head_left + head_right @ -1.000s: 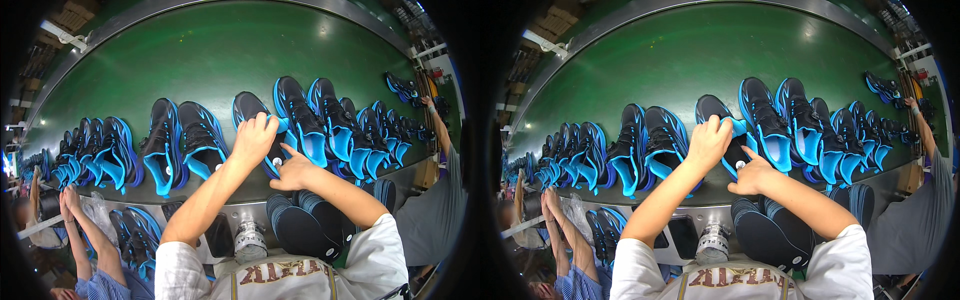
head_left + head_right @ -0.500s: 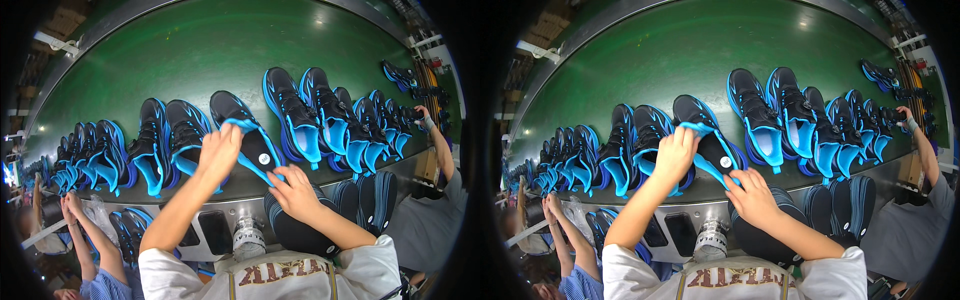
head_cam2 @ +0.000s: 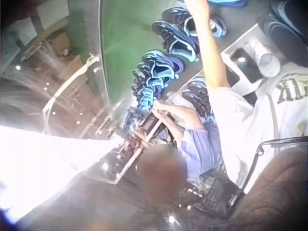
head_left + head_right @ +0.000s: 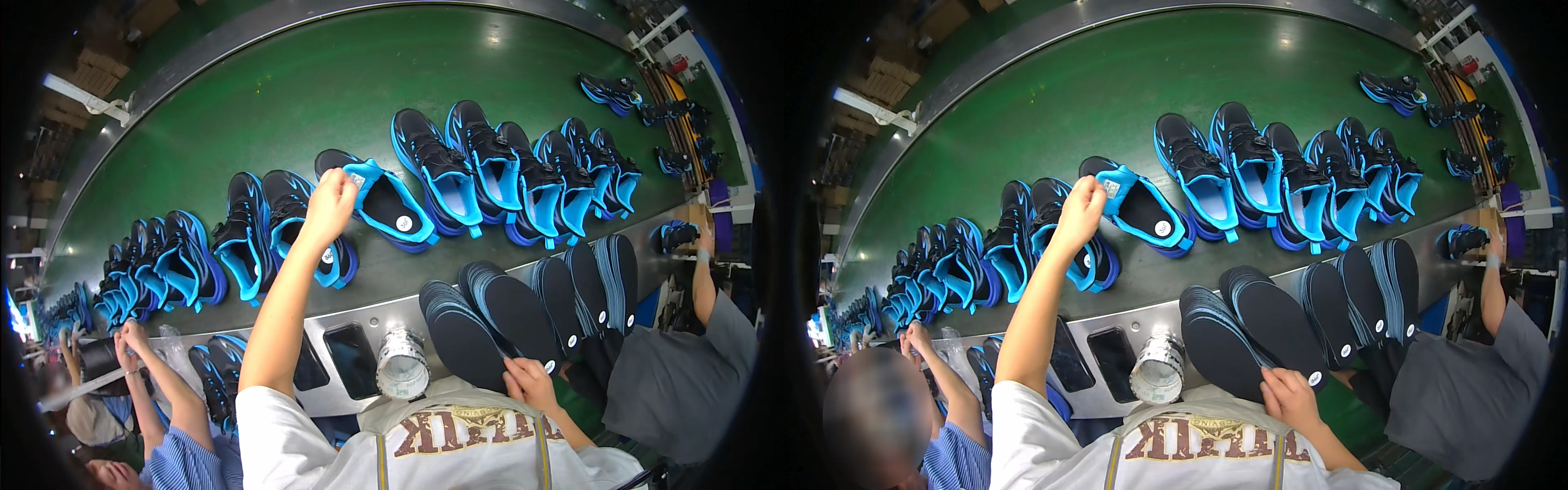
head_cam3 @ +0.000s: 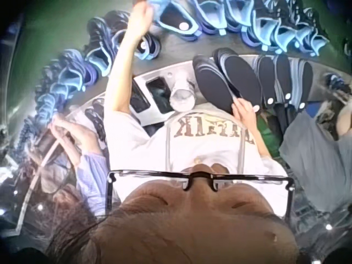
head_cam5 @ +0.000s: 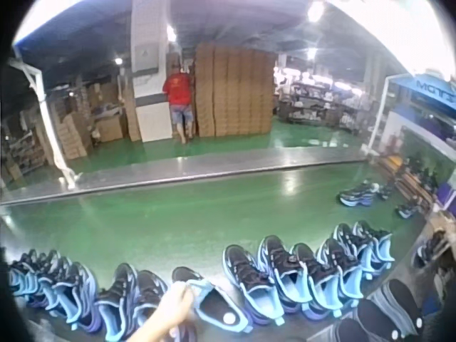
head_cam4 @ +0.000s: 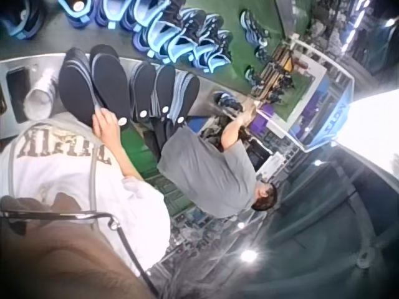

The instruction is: The person inserts insoles into sneakers on a conveyor belt, retrieves a bag of insoles from a storage rack, removes them from the plastic packaging, and places insoles into additional sneakers.

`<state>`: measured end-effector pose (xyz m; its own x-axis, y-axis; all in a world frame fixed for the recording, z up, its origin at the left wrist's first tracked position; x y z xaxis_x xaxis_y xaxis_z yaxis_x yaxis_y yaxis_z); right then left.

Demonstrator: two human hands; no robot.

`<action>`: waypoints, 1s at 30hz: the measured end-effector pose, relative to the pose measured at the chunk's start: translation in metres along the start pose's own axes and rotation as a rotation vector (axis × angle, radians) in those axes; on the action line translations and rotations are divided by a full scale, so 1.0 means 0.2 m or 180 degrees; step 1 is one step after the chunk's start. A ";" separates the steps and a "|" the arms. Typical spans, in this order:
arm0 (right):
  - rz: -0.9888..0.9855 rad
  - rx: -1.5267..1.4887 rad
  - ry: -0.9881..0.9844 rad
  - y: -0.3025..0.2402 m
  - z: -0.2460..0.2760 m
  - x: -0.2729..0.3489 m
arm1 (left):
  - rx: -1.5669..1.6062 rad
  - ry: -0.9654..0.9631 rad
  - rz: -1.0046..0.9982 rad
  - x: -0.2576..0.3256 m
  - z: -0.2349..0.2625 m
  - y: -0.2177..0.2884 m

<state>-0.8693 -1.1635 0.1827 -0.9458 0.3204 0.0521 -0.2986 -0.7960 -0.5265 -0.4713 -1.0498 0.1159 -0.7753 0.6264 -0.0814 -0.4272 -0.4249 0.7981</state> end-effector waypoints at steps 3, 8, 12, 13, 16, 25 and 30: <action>-0.0201 0.0532 0.0589 0.06 0.07 0.00 | 0.1898 0.0188 0.0738 0.05 0.05 0.09; -0.1168 0.0512 0.0128 0.11 0.14 -0.01 | 0.2336 0.0447 0.1095 0.04 0.15 0.26; -0.1407 0.0038 -0.0163 0.14 0.15 0.02 | 0.0244 0.0369 0.0232 -0.01 -0.10 0.49; -0.1526 -0.0025 -0.0152 0.14 0.17 0.01 | -0.0138 0.0180 0.0006 -0.03 -0.22 0.48; -0.1232 -0.0163 0.0191 0.16 0.30 -0.05 | -0.1068 -0.0143 -0.0932 -0.07 -0.41 0.46; -0.0964 -0.1478 -0.0513 0.18 0.60 -0.88 | -0.0916 -0.0529 -0.0394 -0.30 -0.45 0.43; -0.0850 -0.1656 -0.1534 0.13 0.29 -1.27 | -0.0144 -0.0712 0.0840 -0.35 -0.38 0.33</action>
<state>-0.6447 -1.2951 0.2062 -0.8364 0.1132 0.5363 -0.5399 -0.3394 -0.7703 -0.4815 -1.1714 0.1283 -0.7427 0.6167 0.2610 -0.2496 -0.6166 0.7466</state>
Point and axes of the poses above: each hand's wrist, its own x-axis away from the middle knuckle, its own z-axis out of the back of the hand, y = z × x, the point moved 1 cm from there along -x, towards the middle knuckle, and after that the axes turned 4 degrees about x, right-handed, at the moved point
